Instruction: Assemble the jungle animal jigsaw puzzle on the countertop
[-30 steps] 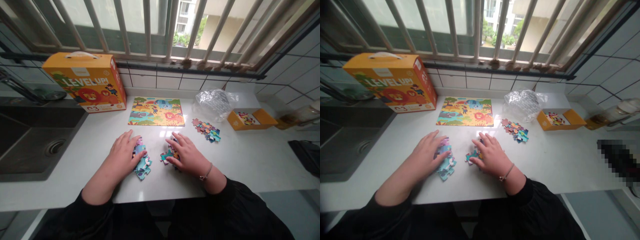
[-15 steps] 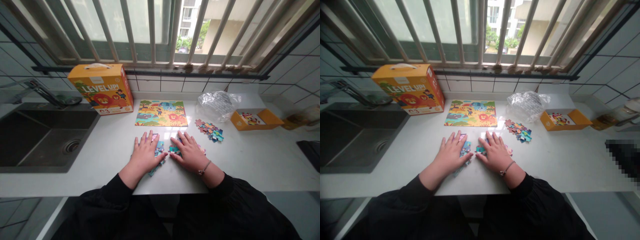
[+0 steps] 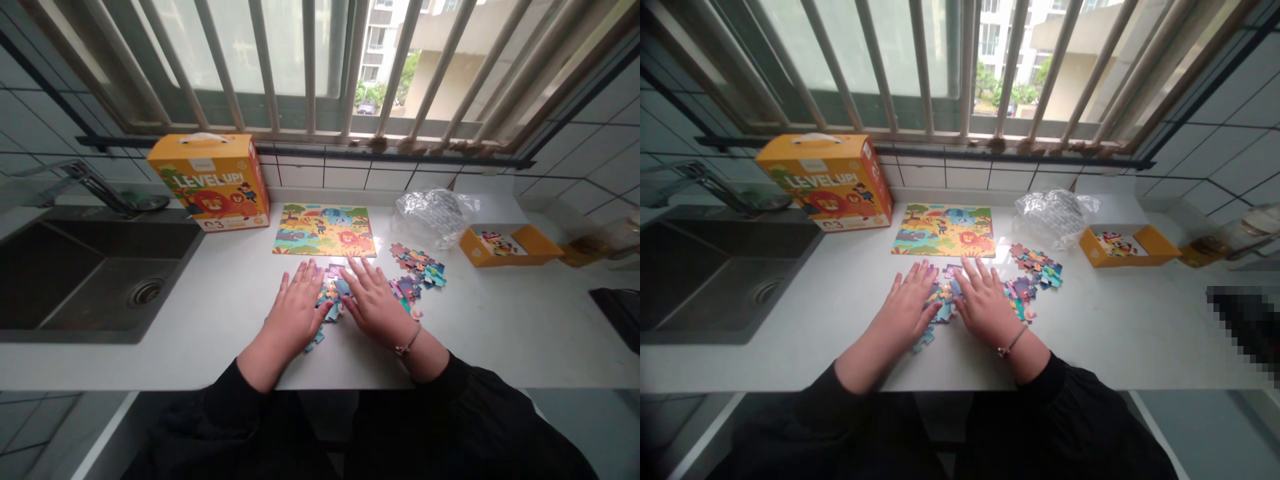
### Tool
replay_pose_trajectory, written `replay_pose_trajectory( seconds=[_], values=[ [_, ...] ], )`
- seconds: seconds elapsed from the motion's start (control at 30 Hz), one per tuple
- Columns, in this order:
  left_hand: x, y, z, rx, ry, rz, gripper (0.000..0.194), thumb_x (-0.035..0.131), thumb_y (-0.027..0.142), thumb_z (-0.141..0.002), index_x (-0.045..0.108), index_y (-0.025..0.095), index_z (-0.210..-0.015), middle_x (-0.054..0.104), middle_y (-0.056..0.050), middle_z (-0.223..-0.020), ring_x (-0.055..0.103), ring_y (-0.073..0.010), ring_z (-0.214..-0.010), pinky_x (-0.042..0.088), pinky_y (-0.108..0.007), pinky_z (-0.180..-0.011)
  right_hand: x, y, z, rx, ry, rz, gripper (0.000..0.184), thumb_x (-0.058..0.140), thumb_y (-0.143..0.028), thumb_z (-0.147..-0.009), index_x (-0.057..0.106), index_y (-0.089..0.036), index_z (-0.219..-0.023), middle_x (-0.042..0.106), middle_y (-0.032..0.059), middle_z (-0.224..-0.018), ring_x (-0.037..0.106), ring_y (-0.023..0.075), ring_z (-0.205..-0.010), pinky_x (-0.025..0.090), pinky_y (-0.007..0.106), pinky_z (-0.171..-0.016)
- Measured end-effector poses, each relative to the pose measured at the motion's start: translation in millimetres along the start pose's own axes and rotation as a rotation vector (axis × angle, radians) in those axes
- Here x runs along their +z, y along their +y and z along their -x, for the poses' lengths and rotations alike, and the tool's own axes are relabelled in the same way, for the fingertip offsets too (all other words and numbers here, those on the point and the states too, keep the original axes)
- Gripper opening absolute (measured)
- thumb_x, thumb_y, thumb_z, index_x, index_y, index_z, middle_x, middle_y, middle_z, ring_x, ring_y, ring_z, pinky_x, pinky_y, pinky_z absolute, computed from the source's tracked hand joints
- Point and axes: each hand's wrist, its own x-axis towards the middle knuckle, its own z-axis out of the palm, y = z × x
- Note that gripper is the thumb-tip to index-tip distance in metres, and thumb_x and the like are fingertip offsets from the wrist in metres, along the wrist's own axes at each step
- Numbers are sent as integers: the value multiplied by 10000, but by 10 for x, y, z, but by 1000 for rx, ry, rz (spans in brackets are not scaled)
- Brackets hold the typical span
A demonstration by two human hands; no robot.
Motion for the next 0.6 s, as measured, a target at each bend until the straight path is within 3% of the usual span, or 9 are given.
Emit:
replay_pose_trajectory(
  seconds=[0.13, 0.23, 0.43, 0.6],
  values=[
    [112, 48, 538, -56, -77, -114, 829, 551, 609, -1097, 363, 210, -1798, 187, -153, -1886, 204, -433, -1749, 201, -752, -1374, 17, -174, -363, -194, -151, -88, 576, 449, -422, -1170, 496, -278, -1725, 322, 89, -1867, 265, 381, -1737, 289, 674, -1374],
    [143, 28, 754, -108, -89, -147, 826, 561, 620, -1084, 359, 270, -1804, 194, -132, -1884, 212, -441, -1745, 179, -799, -1355, 93, -239, -496, -216, -196, -105, 631, 515, -542, -1152, 486, -298, -1733, 307, 92, -1872, 264, 407, -1734, 259, 700, -1376],
    [26, -242, 584, -173, -128, -128, 782, 565, 612, -1087, 371, 346, -1796, 235, -83, -1884, 237, -448, -1736, 140, -805, -1351, 146, -136, -361, -46, -225, -41, 746, 505, -621, -1140, 388, -275, -1790, 258, 183, -1873, 253, 443, -1732, 262, 708, -1364],
    [-29, -455, 349, -198, -179, -161, 828, 519, 666, -1095, 313, 317, -1817, 147, -65, -1903, 176, -445, -1752, 96, -792, -1362, 97, 26, -225, 101, -273, 57, 745, 433, -617, -1157, 321, -286, -1815, 195, 161, -1892, 190, 441, -1748, 233, 731, -1359]
  ],
)
